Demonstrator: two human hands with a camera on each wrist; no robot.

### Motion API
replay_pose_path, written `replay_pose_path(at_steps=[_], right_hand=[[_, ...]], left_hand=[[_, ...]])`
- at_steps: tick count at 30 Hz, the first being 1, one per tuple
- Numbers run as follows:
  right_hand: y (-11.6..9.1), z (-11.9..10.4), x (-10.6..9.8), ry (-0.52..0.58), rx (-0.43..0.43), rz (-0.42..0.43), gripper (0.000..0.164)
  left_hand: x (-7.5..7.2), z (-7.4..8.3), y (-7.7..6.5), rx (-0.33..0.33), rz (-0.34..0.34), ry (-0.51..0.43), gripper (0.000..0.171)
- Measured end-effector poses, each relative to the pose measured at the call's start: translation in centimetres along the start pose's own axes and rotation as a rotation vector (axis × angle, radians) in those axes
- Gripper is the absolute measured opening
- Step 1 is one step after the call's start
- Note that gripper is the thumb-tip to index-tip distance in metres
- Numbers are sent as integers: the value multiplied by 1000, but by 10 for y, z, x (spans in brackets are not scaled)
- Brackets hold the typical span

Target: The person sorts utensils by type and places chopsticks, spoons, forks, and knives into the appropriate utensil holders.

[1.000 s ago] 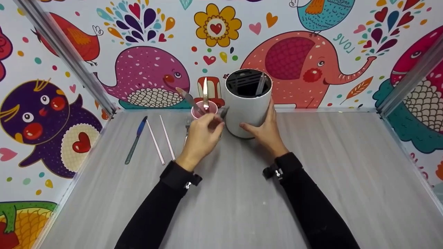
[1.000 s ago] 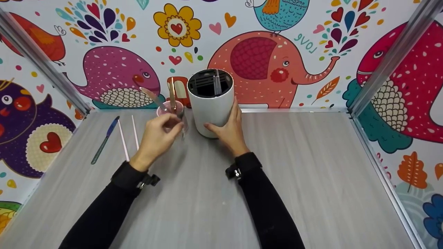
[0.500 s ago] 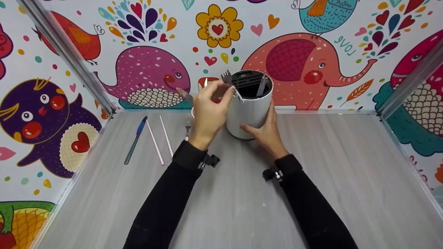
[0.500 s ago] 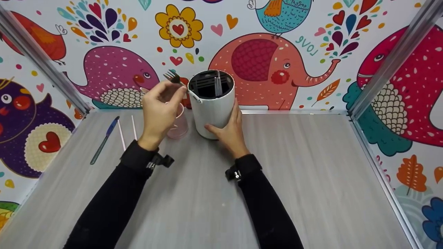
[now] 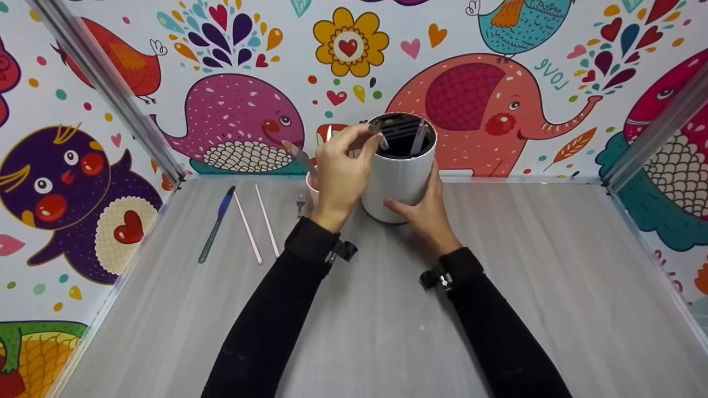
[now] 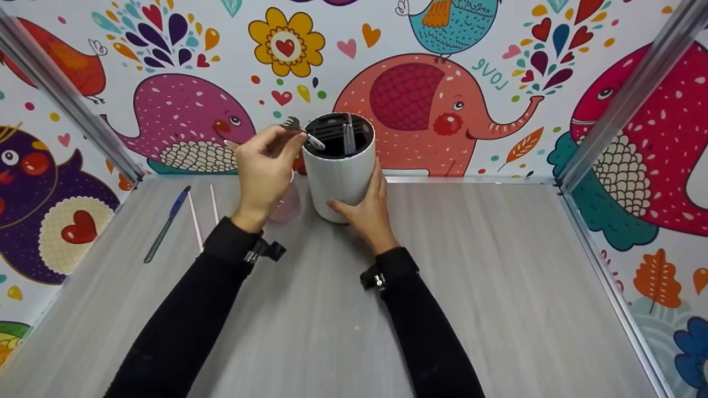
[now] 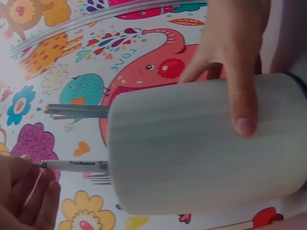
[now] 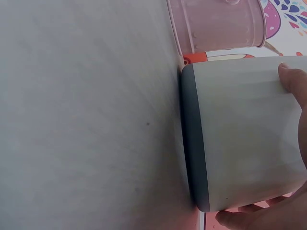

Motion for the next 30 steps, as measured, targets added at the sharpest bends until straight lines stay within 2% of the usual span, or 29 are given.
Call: replay_pose_path(at_steps=[7,13,16,22,30], right_hand=[[-2,3,0,6,-2,3,146],[-3,3,0,-11,2,1,144],[-3,3,-1,-5,2,0,143],[-3,1,-1,7,-6,5,143],[0,-3,-1,22,-19,0,143]], left_hand=[[22,-21,-14,-33,-84,98,20],[29,-29,-16,-33,-105,207,17],[32,-32,-17,-60,-118,239,16],[38,-38,-21,-133,-147,237,16],[35,-40,-22,-144,-124,244,18]])
Point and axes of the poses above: each hand's wrist, its own y-axis towards the middle knuckle, its own x-axis out of the palm, z = x × y, the point moved 9 cm from there along y, towards the middle knuckle, and after that the axes turned 8 degrees about x, right-handed, at the moved point
